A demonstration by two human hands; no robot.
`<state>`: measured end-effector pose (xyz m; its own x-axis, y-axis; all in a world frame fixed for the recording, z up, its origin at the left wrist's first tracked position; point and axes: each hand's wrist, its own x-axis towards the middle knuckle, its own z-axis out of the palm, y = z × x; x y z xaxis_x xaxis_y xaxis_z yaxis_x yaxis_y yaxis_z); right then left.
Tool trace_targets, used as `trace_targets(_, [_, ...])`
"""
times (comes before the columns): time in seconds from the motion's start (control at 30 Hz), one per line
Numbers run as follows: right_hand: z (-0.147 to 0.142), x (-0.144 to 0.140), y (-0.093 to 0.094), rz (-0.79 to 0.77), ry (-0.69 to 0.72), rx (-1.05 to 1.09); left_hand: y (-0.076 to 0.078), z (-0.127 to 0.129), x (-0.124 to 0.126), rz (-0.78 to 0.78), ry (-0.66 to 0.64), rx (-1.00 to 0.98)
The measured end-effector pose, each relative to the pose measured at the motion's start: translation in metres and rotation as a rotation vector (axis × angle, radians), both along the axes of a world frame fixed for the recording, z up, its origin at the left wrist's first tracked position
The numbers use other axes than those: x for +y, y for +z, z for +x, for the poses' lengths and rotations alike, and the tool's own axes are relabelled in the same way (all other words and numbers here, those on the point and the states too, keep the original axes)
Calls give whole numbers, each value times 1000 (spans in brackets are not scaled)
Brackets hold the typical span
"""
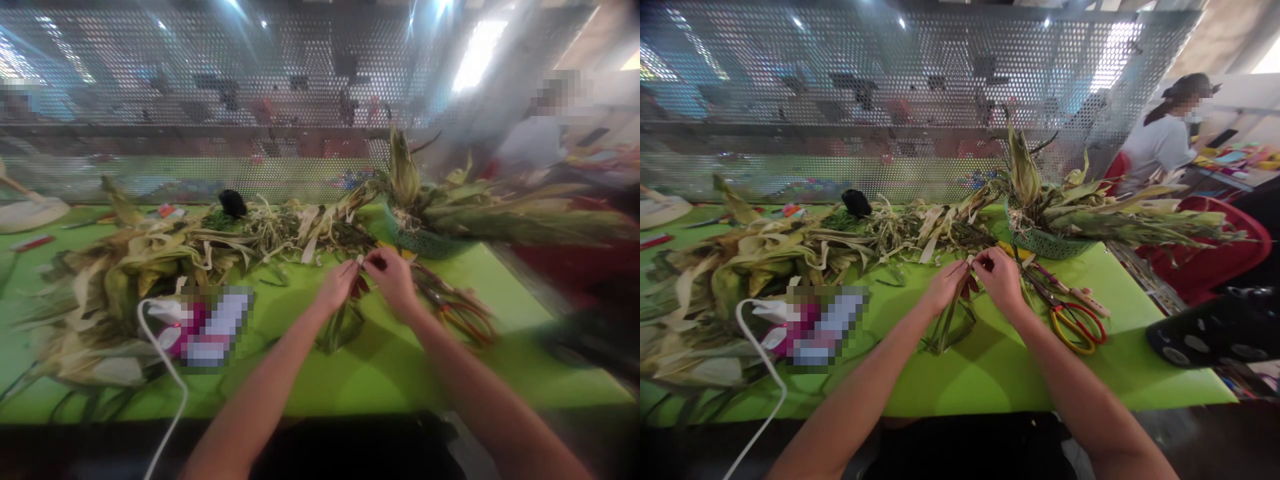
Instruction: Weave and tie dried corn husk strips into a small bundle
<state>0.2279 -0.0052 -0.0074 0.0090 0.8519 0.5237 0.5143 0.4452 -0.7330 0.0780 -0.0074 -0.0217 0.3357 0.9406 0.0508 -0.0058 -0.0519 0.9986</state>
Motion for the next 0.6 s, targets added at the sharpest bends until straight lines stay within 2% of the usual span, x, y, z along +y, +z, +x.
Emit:
trace_targets(0.2, [-2, -2, 2, -21, -8, 28, 2, 1, -1, -32, 16, -13])
trace_targets(0.4, [0, -1, 3, -54, 29, 81, 3, -2, -1, 57, 24, 107])
trace_targets(0.6, [3, 1, 4, -95, 30, 103, 8, -1, -4, 71, 26, 141])
